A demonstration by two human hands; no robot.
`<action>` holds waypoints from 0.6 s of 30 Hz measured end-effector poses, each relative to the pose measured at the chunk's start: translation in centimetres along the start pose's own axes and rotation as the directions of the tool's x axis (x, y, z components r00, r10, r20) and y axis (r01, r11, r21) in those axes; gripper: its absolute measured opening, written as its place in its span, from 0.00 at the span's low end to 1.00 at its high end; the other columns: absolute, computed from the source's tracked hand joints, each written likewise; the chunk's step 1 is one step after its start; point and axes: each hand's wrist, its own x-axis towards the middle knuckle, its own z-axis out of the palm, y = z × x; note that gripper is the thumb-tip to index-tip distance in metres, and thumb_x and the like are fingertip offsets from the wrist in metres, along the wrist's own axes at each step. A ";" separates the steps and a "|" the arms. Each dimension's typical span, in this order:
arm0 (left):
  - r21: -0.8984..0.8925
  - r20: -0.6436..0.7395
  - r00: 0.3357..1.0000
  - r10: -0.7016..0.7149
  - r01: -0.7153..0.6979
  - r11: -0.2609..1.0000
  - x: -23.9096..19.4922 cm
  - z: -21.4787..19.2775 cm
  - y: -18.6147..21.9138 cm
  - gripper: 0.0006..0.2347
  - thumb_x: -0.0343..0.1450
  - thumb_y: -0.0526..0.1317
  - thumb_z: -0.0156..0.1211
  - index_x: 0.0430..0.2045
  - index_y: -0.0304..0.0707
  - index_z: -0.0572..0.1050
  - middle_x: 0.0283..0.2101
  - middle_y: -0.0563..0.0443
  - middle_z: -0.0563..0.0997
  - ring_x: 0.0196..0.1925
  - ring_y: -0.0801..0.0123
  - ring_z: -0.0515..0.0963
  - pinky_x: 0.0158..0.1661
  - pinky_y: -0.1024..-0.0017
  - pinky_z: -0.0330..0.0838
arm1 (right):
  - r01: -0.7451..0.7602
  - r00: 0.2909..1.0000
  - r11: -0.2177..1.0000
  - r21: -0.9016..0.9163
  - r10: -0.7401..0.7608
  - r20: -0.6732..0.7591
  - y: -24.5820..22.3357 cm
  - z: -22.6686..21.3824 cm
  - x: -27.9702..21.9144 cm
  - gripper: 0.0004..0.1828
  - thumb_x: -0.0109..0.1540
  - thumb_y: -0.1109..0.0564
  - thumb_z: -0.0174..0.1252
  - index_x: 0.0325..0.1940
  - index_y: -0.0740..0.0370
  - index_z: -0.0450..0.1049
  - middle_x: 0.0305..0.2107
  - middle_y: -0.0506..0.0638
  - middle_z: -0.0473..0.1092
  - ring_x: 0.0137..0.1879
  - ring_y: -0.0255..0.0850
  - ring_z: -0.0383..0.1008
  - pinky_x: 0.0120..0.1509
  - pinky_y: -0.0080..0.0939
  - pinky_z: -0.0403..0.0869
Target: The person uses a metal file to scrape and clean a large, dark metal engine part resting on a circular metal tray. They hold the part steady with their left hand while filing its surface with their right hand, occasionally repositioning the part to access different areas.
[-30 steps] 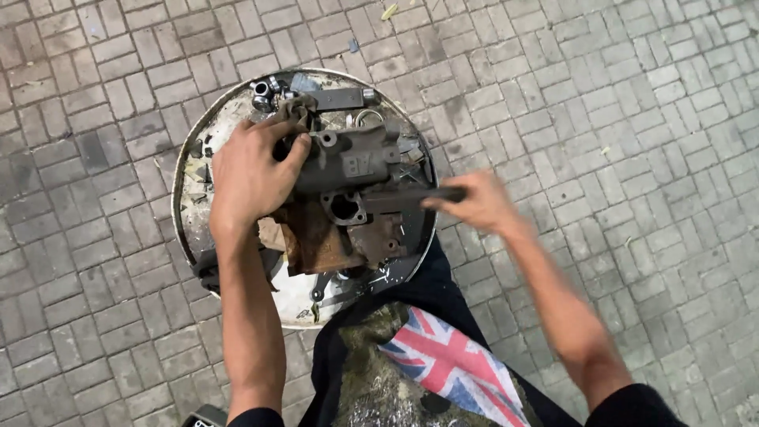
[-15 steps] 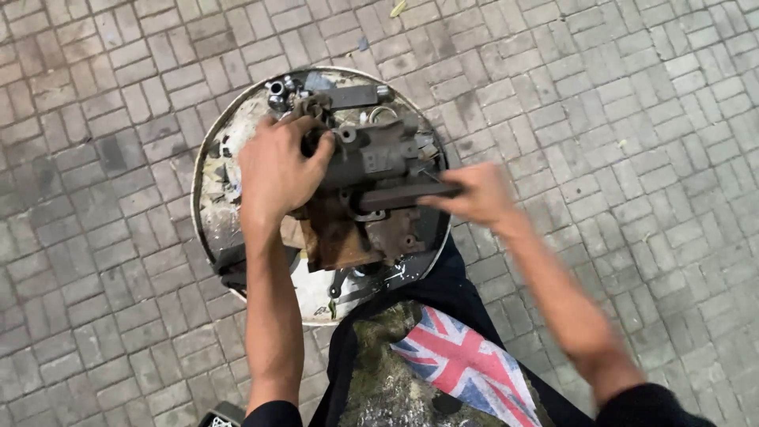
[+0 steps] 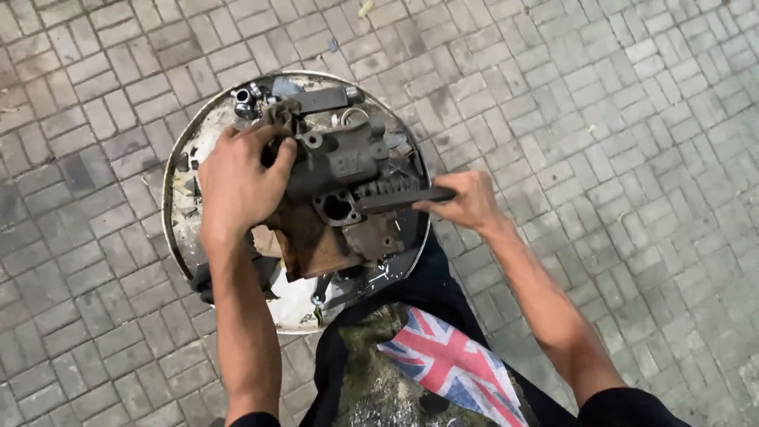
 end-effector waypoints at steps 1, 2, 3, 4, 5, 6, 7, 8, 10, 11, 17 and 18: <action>-0.001 0.009 1.000 0.002 -0.002 1.000 -0.1 0.2 0.1 0.15 0.75 0.50 0.51 0.42 0.46 0.84 0.43 0.46 0.84 0.49 0.45 0.78 0.48 0.45 0.74 | -0.009 1.000 1.000 0.000 0.009 0.001 1.0 0.3 -0.5 0.29 0.52 0.33 0.73 0.18 0.50 0.64 0.10 0.50 0.62 0.20 0.49 0.70 0.26 0.39 0.64; -0.003 0.008 1.000 -0.004 0.004 1.000 -0.2 0.1 0.3 0.16 0.75 0.50 0.51 0.42 0.45 0.84 0.44 0.45 0.84 0.50 0.44 0.78 0.48 0.45 0.74 | -0.031 0.999 0.998 0.059 0.030 0.020 2.0 0.5 -0.6 0.30 0.52 0.32 0.72 0.17 0.50 0.64 0.09 0.47 0.61 0.18 0.45 0.67 0.26 0.36 0.63; -0.005 0.006 1.000 -0.011 0.011 1.000 -0.3 0.0 0.5 0.16 0.75 0.50 0.51 0.43 0.44 0.84 0.44 0.44 0.84 0.50 0.44 0.78 0.48 0.45 0.74 | -0.055 0.998 0.992 0.117 0.050 0.040 3.0 0.6 -0.8 0.30 0.53 0.30 0.72 0.16 0.49 0.64 0.07 0.44 0.60 0.17 0.41 0.64 0.26 0.34 0.62; -0.004 0.005 1.000 -0.017 0.017 1.000 -0.4 0.2 0.4 0.16 0.75 0.50 0.51 0.43 0.44 0.84 0.44 0.44 0.84 0.50 0.44 0.78 0.48 0.45 0.74 | -0.051 0.998 0.992 0.119 0.046 0.045 0.5 0.3 0.0 0.30 0.53 0.30 0.72 0.16 0.49 0.64 0.07 0.44 0.60 0.17 0.41 0.64 0.26 0.34 0.62; 0.001 0.018 1.000 -0.021 0.021 1.000 -0.5 0.4 0.2 0.16 0.75 0.50 0.51 0.43 0.44 0.84 0.43 0.43 0.84 0.49 0.43 0.78 0.48 0.43 0.74 | -0.048 0.998 0.976 0.214 0.038 0.047 -2.0 0.0 0.7 0.26 0.52 0.37 0.74 0.17 0.49 0.67 0.08 0.44 0.60 0.17 0.38 0.62 0.26 0.35 0.62; 0.005 0.026 1.000 -0.014 0.014 1.000 -0.1 0.5 0.3 0.15 0.74 0.50 0.52 0.42 0.44 0.83 0.42 0.43 0.84 0.49 0.42 0.78 0.48 0.41 0.74 | -0.040 0.999 0.952 0.302 0.030 0.038 -4.3 -0.6 1.6 0.22 0.52 0.43 0.76 0.17 0.50 0.70 0.08 0.45 0.61 0.18 0.35 0.61 0.26 0.36 0.62; 0.005 0.019 1.000 -0.010 0.010 1.000 0.4 0.5 0.2 0.15 0.74 0.50 0.52 0.42 0.44 0.83 0.42 0.43 0.84 0.49 0.42 0.78 0.48 0.41 0.74 | -0.034 0.999 0.954 0.299 0.026 0.033 -3.4 0.1 2.3 0.22 0.52 0.43 0.76 0.17 0.50 0.70 0.08 0.45 0.61 0.18 0.35 0.61 0.26 0.36 0.62; 0.003 0.017 1.000 -0.018 0.018 1.000 0.1 0.5 0.0 0.15 0.74 0.50 0.52 0.43 0.44 0.83 0.44 0.42 0.83 0.50 0.42 0.77 0.48 0.41 0.74 | -0.002 1.000 0.966 0.260 -0.002 0.017 -2.8 1.1 2.1 0.25 0.53 0.40 0.76 0.17 0.50 0.68 0.08 0.44 0.61 0.17 0.38 0.62 0.26 0.35 0.62; 0.000 0.001 1.000 -0.028 0.028 1.000 0.0 0.0 0.8 0.16 0.75 0.51 0.52 0.43 0.44 0.83 0.46 0.41 0.83 0.51 0.42 0.77 0.47 0.40 0.74 | 0.042 0.999 0.976 0.216 -0.043 0.001 -1.8 0.4 1.9 0.27 0.53 0.37 0.75 0.17 0.50 0.65 0.08 0.43 0.61 0.16 0.41 0.63 0.26 0.34 0.62; -0.010 -0.006 1.000 -0.008 0.008 1.000 0.1 -0.7 1.6 0.16 0.74 0.50 0.52 0.43 0.42 0.83 0.46 0.40 0.83 0.51 0.40 0.77 0.48 0.39 0.73 | 0.032 0.999 0.977 0.210 -0.032 0.001 -1.4 -1.2 1.9 0.25 0.53 0.41 0.76 0.19 0.53 0.67 0.09 0.47 0.61 0.18 0.42 0.64 0.27 0.36 0.62; 0.018 -0.007 1.000 -0.004 0.004 1.000 0.4 0.1 0.4 0.14 0.72 0.50 0.54 0.40 0.43 0.83 0.39 0.42 0.83 0.48 0.42 0.79 0.46 0.40 0.75 | 0.061 0.998 0.982 0.177 -0.060 -0.011 -3.8 1.7 2.8 0.25 0.51 0.41 0.77 0.17 0.54 0.69 0.08 0.48 0.63 0.16 0.44 0.66 0.25 0.37 0.62; 0.028 0.018 0.999 -0.027 0.027 0.999 0.4 0.1 0.3 0.15 0.72 0.52 0.53 0.41 0.48 0.82 0.40 0.47 0.83 0.50 0.47 0.78 0.47 0.43 0.75 | 0.094 0.996 0.964 0.250 -0.092 -0.020 -5.1 3.1 3.6 0.26 0.53 0.39 0.76 0.17 0.52 0.69 0.07 0.46 0.63 0.15 0.41 0.63 0.24 0.37 0.61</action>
